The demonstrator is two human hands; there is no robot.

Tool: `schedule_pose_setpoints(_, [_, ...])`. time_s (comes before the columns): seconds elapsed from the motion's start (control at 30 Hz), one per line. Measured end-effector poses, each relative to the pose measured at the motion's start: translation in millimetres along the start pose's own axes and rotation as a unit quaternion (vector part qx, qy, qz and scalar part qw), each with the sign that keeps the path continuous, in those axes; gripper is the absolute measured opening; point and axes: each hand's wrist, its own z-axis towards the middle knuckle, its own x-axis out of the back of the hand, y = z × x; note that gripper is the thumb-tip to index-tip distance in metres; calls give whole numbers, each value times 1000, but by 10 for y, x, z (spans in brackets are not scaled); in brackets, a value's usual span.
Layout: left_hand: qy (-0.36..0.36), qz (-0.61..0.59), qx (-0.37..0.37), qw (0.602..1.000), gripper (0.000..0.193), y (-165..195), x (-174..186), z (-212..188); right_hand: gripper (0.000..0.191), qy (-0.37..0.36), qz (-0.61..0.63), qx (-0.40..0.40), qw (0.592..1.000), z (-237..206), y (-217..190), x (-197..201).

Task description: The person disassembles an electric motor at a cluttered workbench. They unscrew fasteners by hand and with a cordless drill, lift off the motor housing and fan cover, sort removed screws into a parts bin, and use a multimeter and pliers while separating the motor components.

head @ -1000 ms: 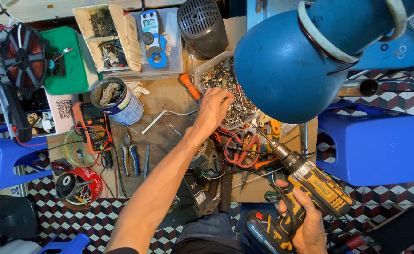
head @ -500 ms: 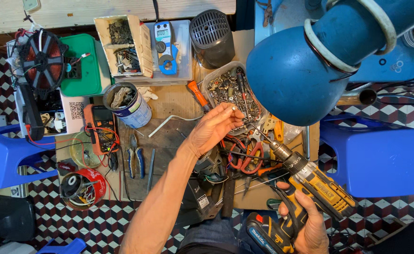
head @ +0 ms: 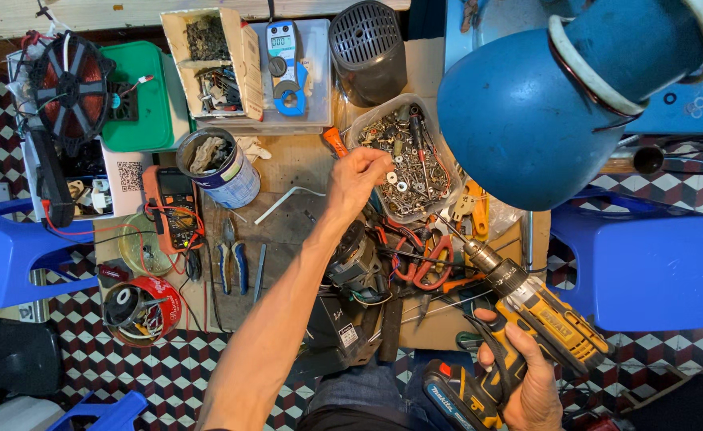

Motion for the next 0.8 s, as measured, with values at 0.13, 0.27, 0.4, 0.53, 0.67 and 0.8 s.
schedule_pose_setpoints(0.13, [-5, 304, -122, 945, 18, -59, -4, 146, 47, 12, -8, 14, 1000, 11, 32, 15])
schedule_pose_setpoints(0.27, [-15, 478, -298, 826, 53, 58, -86, 46, 45, 24, 15, -21, 999, 29, 61, 64])
schedule_pose_setpoints(0.4, [-154, 515, -215, 815, 65, 138, -275, -29, 43, 30, 16, -21, 999, 86, 85, 135])
schedule_pose_setpoints(0.53, [-139, 527, -196, 815, 65, 129, -348, 19, 43, 22, 12, -15, 1000, 139, 59, 170])
schedule_pose_setpoints(0.67, [-111, 555, -192, 802, 59, 62, -357, 98, 44, 36, -12, 0, 999, 195, 19, 125])
schedule_pose_setpoints(0.8, [-128, 527, -210, 814, 47, -50, -265, 205, 43, 52, -23, -3, 998, 183, -35, 87])
